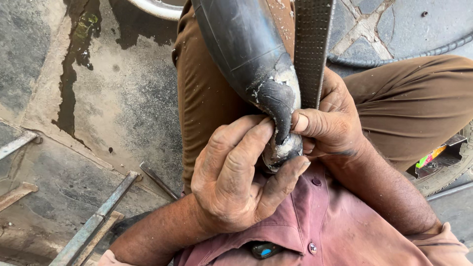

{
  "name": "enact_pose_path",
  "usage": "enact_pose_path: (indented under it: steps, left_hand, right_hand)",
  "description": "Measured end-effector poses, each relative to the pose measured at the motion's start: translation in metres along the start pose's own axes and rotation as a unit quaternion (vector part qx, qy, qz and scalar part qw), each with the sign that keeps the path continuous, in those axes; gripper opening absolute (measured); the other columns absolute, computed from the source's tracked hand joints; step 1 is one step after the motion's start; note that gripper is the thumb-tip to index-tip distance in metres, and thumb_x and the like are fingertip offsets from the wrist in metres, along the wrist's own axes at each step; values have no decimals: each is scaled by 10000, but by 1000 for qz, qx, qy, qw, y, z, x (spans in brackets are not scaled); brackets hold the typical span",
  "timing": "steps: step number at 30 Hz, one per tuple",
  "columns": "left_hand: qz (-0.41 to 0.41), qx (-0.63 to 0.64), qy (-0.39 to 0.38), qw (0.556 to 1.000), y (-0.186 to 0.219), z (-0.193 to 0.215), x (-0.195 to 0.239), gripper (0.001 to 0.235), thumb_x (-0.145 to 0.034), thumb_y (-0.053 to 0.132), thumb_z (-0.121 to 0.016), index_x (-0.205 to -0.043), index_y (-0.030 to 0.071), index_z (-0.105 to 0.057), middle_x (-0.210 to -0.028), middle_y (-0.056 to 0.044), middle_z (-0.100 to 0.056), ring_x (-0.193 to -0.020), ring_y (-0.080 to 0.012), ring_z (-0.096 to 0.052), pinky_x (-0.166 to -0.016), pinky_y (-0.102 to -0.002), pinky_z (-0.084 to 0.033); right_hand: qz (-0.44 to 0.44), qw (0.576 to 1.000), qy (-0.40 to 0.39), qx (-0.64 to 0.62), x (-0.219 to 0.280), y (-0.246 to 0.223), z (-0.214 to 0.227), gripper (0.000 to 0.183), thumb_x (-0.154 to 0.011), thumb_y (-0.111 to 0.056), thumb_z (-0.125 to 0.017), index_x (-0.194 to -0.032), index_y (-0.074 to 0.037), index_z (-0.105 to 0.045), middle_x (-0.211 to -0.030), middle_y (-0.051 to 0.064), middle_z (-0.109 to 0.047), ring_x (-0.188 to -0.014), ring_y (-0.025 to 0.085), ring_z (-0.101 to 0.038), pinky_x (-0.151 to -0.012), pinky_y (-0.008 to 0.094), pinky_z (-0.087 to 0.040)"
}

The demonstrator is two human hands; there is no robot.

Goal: The person sits on the floor and uses a metal rasp to scrape and smooth the surface of a damaged area on a black rubber tire. They repeatedly rub the tool against the rubber to remove loose material and prepare the surface.

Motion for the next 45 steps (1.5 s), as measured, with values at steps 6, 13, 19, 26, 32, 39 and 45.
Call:
enact_pose_path:
  steps: [6,13,19,26,32,39,45]
  left_hand:
    - [11,-22,-4,1000,3,1,-8,423,-991,176,-809,-1231,-63,-557,-1145,-191,-656,-1006,-263,-734,-829,-333,-658]
    - [-17,-9,-10,1000,4,3,-7,385,-1035,88,-806,-1248,-60,-521,-1153,-181,-666,-1007,-260,-726,-802,-346,-632]
    - [-104,-81,-23,991,0,3,-6,378,-1029,36,-790,-1267,-125,-546,-1141,-247,-649,-1004,-299,-722,-813,-384,-647]
    - [-181,-106,-62,976,-11,13,-9,334,-1053,54,-736,-1269,-139,-569,-1130,-315,-654,-943,-291,-741,-727,-365,-637]
    - [-209,-101,-94,968,-18,23,-11,313,-1027,56,-737,-1261,-90,-589,-1134,-336,-644,-877,-256,-731,-656,-340,-606]
    - [-183,-52,-69,979,-25,18,1,256,-1038,9,-750,-1235,-52,-598,-1201,-340,-619,-917,-254,-734,-700,-330,-633]
    - [77,142,25,986,-15,8,6,410,-946,81,-759,-1180,-110,-482,-1128,-241,-667,-923,-236,-772,-747,-296,-665]
  right_hand:
    - [9,999,9,45,-1,1,9,488,-907,-65,-865,-1281,63,-579,-929,126,-697,-568,97,-566,-468,211,-438]
    - [7,999,2,45,-2,0,8,480,-902,-73,-868,-1258,55,-573,-898,124,-690,-514,79,-545,-433,194,-424]
    - [8,999,4,54,-4,0,2,538,-899,-86,-857,-1321,35,-545,-908,130,-676,-477,75,-524,-425,207,-408]
    - [2,993,26,113,-5,-4,-6,514,-907,-107,-829,-1309,37,-543,-859,119,-667,-525,84,-514,-434,217,-408]
    - [5,987,37,159,-5,-6,-15,484,-899,-118,-812,-1283,30,-556,-901,111,-674,-509,72,-510,-427,212,-406]
    - [16,984,33,172,-6,-6,-14,456,-926,-102,-803,-1289,32,-561,-892,124,-693,-494,70,-529,-449,218,-413]
    - [17,983,55,174,-4,-7,-17,455,-914,-92,-803,-1287,25,-571,-879,112,-692,-486,71,-524,-441,217,-411]
Point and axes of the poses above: each hand's wrist, its own x-axis away from the middle knuckle, its own z-axis out of the back of the hand, y = z × x, the point moved 1 cm from there along -x, towards the middle knuckle
